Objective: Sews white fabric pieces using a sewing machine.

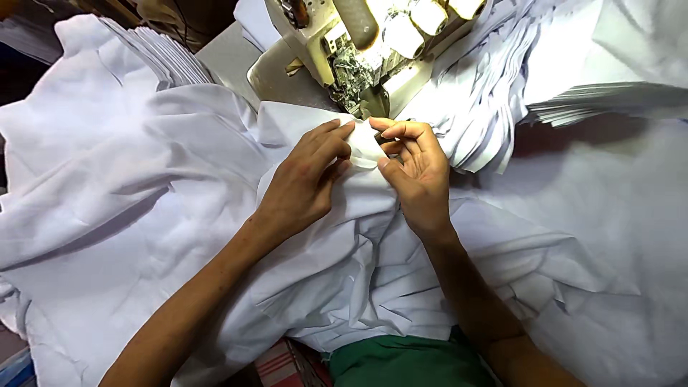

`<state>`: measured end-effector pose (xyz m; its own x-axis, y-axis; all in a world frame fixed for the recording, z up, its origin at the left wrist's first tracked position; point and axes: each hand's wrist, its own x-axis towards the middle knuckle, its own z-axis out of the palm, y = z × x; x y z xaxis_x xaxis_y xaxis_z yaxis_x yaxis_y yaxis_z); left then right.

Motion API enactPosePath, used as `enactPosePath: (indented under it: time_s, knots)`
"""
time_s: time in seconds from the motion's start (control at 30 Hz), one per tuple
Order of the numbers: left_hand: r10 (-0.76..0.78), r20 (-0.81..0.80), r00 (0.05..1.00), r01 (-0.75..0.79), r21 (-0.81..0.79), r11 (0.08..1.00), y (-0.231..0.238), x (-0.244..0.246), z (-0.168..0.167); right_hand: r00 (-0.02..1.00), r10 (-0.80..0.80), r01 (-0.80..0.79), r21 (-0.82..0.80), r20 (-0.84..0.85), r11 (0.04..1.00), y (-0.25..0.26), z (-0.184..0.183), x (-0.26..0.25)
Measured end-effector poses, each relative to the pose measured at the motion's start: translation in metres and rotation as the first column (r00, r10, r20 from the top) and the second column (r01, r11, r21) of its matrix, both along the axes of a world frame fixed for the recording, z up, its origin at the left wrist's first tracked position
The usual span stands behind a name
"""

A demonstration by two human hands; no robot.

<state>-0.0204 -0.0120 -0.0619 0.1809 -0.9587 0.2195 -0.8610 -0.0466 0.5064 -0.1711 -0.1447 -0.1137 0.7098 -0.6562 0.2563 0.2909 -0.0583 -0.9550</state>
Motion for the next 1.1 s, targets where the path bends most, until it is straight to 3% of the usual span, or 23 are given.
enactPosePath:
  time_s: [0.2,0.47,0.63,0.77,0.93,1.1]
  knots:
    - [-0.016,-0.051,0.999,0.016,0.008,1.0,-0.003,-0.001,0.001,0.971,-0.154,0.107,-0.245,-0.183,0.964,0.003,0.0,-0.008]
    - [0.104,-0.08,0.991,-0.111,-0.099,0.989,-0.018,0.004,0.0,0.956,-0.212,0.113,-0.415,-0.201,0.903,-0.002,-0.004,-0.005]
    - [0.214,0.015,0.977,-0.208,-0.177,0.962,-0.031,0.009,0.011,0.914,-0.36,0.179,-0.608,-0.189,0.774,0.009,0.003,-0.01]
    - [0.223,0.067,0.973,-0.215,-0.112,0.97,-0.043,0.008,0.019,0.933,-0.325,0.198,-0.53,-0.158,0.825,0.019,0.013,-0.015]
    - [0.31,0.275,0.91,-0.287,-0.12,0.95,-0.056,0.008,-0.002,0.893,-0.375,0.197,-0.533,-0.248,0.823,0.01,-0.007,-0.007]
    - [0.282,0.253,0.925,-0.269,-0.087,0.959,-0.047,0.005,0.0,0.899,-0.347,0.185,-0.486,-0.267,0.854,0.009,-0.019,-0.009]
